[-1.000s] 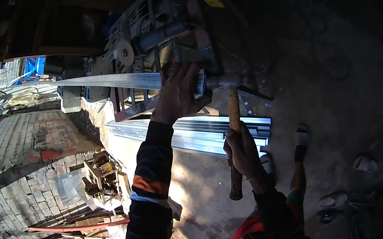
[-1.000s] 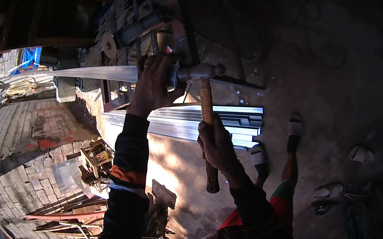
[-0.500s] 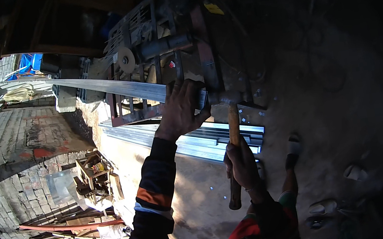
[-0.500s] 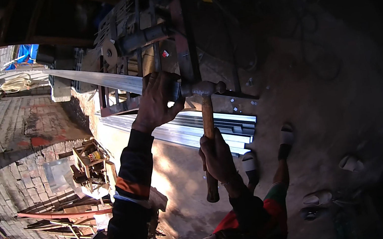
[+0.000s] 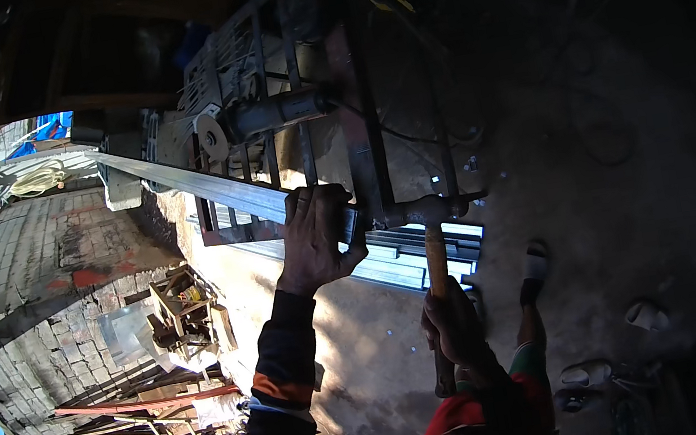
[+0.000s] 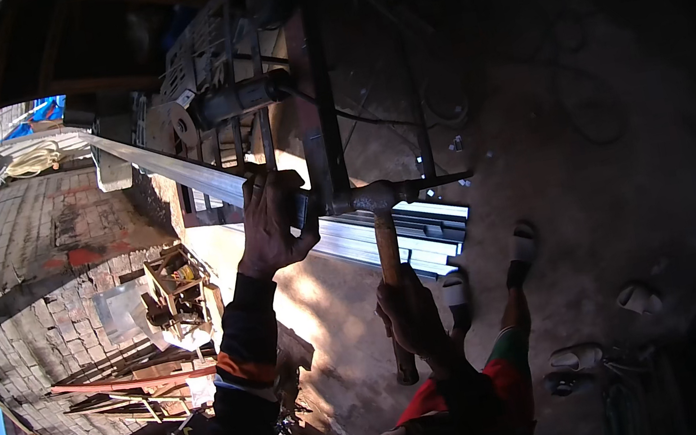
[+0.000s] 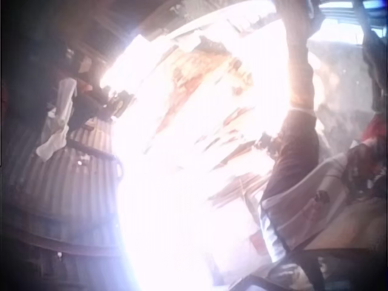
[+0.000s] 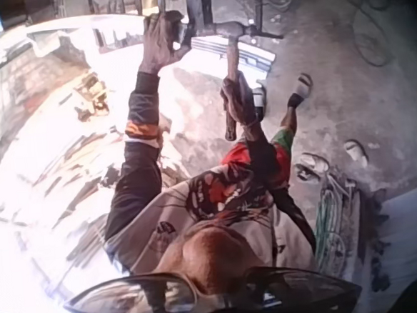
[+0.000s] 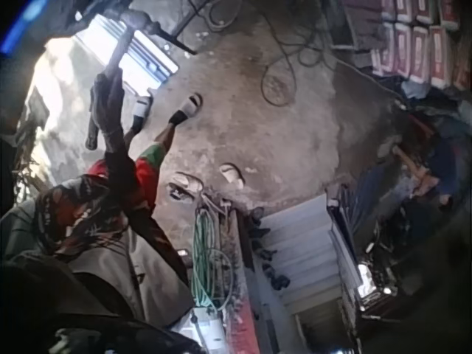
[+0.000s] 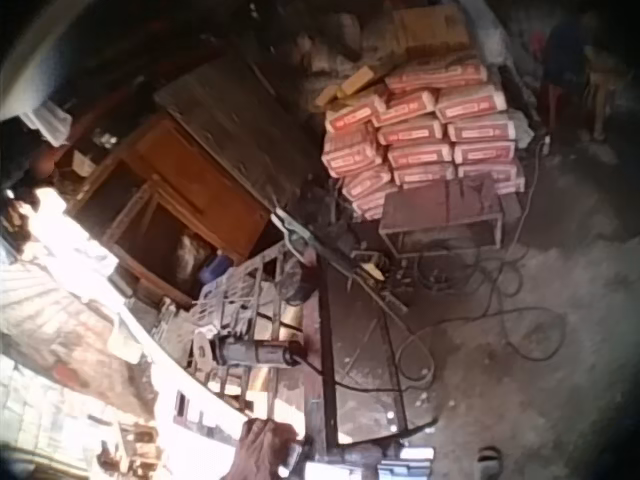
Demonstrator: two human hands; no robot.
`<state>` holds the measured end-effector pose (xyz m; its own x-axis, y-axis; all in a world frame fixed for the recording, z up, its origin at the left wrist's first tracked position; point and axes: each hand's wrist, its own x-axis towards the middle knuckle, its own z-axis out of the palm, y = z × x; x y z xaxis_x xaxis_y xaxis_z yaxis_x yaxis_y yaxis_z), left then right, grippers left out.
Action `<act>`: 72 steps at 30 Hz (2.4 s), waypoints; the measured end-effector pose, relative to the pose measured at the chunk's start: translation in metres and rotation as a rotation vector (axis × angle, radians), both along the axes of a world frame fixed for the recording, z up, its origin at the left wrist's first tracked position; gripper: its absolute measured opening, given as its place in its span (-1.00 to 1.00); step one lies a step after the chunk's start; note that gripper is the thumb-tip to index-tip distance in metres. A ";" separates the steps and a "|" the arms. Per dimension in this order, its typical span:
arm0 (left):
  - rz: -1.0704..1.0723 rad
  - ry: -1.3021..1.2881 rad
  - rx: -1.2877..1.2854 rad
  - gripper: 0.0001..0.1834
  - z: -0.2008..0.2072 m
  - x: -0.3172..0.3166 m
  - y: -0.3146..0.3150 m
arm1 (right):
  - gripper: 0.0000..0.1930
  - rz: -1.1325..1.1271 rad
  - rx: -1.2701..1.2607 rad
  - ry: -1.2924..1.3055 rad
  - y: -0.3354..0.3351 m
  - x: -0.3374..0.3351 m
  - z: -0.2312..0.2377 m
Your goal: The person grinds, aligns, and welds metal bars to create a frame structure. The grinding is done with an angle grinder, and the welding with a welding machine and welding rods.
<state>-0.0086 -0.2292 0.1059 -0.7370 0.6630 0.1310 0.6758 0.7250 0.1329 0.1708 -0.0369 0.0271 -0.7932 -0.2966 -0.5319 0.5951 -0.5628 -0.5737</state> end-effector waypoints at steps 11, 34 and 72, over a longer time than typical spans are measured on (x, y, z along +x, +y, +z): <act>0.136 -0.112 0.013 -0.43 0.009 0.010 0.006 | -0.87 0.058 0.090 0.056 0.057 -0.001 -0.040; 0.870 0.096 0.627 -0.73 -0.018 0.098 0.083 | -0.86 -0.009 0.126 -0.008 0.088 0.032 -0.066; 0.868 0.432 0.781 -0.53 -0.012 0.128 0.096 | -0.87 0.042 0.242 0.111 0.083 0.028 -0.070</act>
